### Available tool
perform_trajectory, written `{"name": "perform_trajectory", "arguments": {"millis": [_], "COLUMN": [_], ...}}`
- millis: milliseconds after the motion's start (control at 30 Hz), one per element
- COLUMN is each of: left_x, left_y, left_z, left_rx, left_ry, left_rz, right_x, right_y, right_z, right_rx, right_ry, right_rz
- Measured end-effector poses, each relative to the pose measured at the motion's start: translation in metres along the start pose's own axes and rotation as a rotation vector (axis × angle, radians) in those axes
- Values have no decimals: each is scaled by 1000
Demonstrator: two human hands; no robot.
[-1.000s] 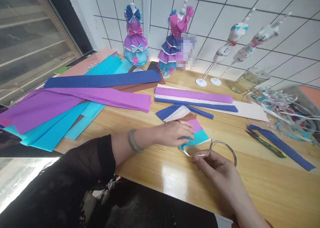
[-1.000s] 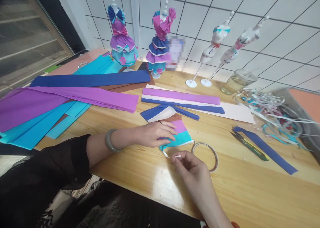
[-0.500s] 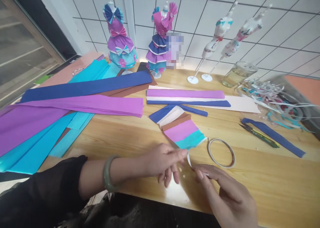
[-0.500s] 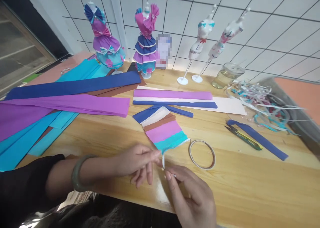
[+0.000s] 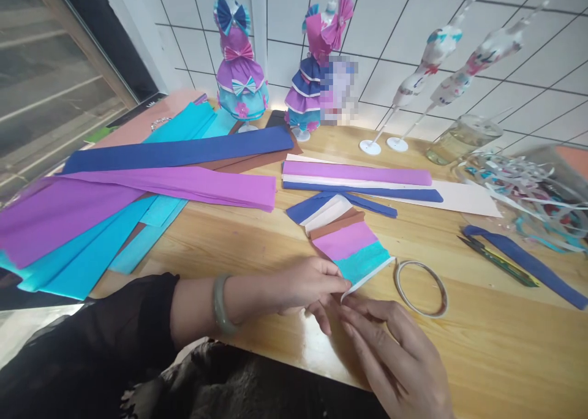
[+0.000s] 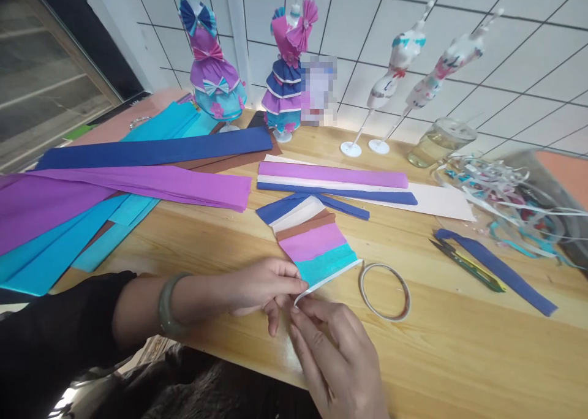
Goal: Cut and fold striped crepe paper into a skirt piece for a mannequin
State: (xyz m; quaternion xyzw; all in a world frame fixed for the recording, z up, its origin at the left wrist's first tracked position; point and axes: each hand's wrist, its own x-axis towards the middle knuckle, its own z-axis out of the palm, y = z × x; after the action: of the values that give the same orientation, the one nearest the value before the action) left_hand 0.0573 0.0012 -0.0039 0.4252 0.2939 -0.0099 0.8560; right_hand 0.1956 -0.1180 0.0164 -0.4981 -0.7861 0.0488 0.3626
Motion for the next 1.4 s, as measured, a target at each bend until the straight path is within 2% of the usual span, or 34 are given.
{"name": "perform_trajectory", "arguments": {"millis": [67,133,167,233,300,367,433,533,633,767,933,1200,1400], "left_x": [0,0,0,-1,-2,-2,-2,-1,-2,-2,-2,-4,-3], "left_y": [-2,-2,-2,-2,-2,-3,-3,-2,0,-1,-3,-1,-2], "left_z": [-1,-1,-1,-1,0,0,0,1,2,2,3,11,9], "left_rx": [31,40,40,42,51,49,37,0,-1,36,15,5,10], "left_ry": [-15,-52,-72,-94,-95,-96,-94,-84,-77,-73,-59,25,-8], "left_rz": [13,22,26,39,47,50,51,42,24,27,50,63,70], "right_x": [-2,-3,-4,-5,-5,-2,2,5,2,-1,5,8,8], "right_y": [2,4,5,5,6,8,12,21,30,36,31,27,29], "right_z": [-3,-5,-5,-3,-2,-1,-1,-2,-2,-3,-6,-7,-6], "right_rx": [-15,-22,-16,52,227,449,627,781,872,861,820,772,875], "right_ry": [2,-4,-6,14,68,113,131,114,101,89,101,96,100], "right_rz": [-13,42,123,376,672,890,1008,1104,1158,1147,1153,1108,1107]}}
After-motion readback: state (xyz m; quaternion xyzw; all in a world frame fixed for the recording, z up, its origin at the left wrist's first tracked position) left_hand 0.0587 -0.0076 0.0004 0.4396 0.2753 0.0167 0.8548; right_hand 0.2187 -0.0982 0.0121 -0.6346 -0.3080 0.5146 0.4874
